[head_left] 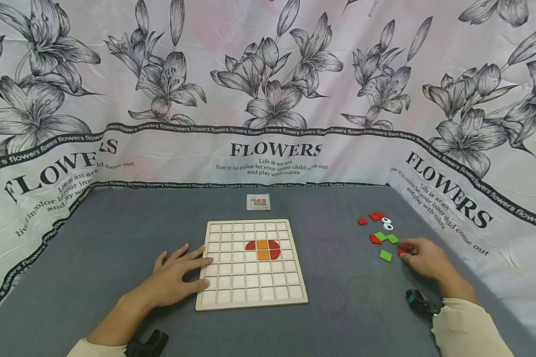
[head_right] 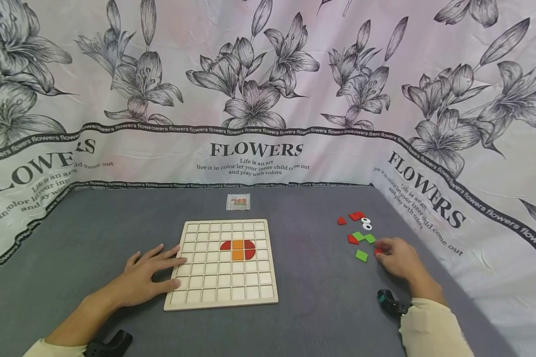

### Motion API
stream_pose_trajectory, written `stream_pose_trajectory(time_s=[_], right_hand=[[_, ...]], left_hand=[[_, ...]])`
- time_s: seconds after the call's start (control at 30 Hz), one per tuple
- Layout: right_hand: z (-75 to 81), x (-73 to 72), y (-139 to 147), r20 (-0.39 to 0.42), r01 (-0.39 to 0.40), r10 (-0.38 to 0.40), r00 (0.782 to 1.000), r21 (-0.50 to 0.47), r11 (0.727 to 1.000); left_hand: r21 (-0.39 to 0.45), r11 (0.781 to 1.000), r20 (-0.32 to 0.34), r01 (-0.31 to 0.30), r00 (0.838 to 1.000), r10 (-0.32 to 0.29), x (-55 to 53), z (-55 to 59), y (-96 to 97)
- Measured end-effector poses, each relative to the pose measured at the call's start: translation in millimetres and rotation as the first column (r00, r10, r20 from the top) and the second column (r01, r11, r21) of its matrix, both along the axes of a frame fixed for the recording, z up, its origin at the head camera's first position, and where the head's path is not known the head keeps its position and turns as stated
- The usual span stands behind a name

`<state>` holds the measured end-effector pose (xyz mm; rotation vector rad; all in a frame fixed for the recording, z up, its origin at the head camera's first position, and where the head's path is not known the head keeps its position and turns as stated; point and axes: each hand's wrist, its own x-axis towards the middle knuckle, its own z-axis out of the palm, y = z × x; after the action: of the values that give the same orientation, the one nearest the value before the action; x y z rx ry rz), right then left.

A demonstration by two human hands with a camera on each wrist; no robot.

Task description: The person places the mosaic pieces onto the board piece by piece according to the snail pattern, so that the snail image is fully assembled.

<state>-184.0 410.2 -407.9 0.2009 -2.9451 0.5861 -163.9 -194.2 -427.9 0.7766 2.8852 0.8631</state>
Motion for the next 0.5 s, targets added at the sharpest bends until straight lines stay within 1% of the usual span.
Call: stream_pose_trajectory(time_s=[0.1, 0.2, 0.37, 0.5], right_hand=[[0.0, -0.2, -1.8, 0.004, 0.019, -0.019, 1.000, -0.008, 1.000], [0.0, -0.7, -2.7, 0.019, 0.046, -0.046, 0.999, 0.004, 0.999], [0.1, -2.8, -4.3, 0.001, 0.025, -0.025, 1.000, 0.029, 0.999], [1.8, -3.4, -7.6, -0.036, 0.024, -0.024, 0.999, 0.016, 1.000]], left_hand=[[-0.001, 1.000, 0.000, -0.001, 1.000, 0.001, -0.2, -0.2, -0.1], [-0.002, 1.000, 0.001, -0.003, 1.000, 0.003, -0.7, -0.6, -0.2], [-0.008, 1.000, 0.000, -0.003, 1.000, 0.003, -1.6, -1.5, 0.0], [-0.007, 1.000, -0.003, 0.000, 1.000, 0.000, -1.5, -1.9, 0.2]])
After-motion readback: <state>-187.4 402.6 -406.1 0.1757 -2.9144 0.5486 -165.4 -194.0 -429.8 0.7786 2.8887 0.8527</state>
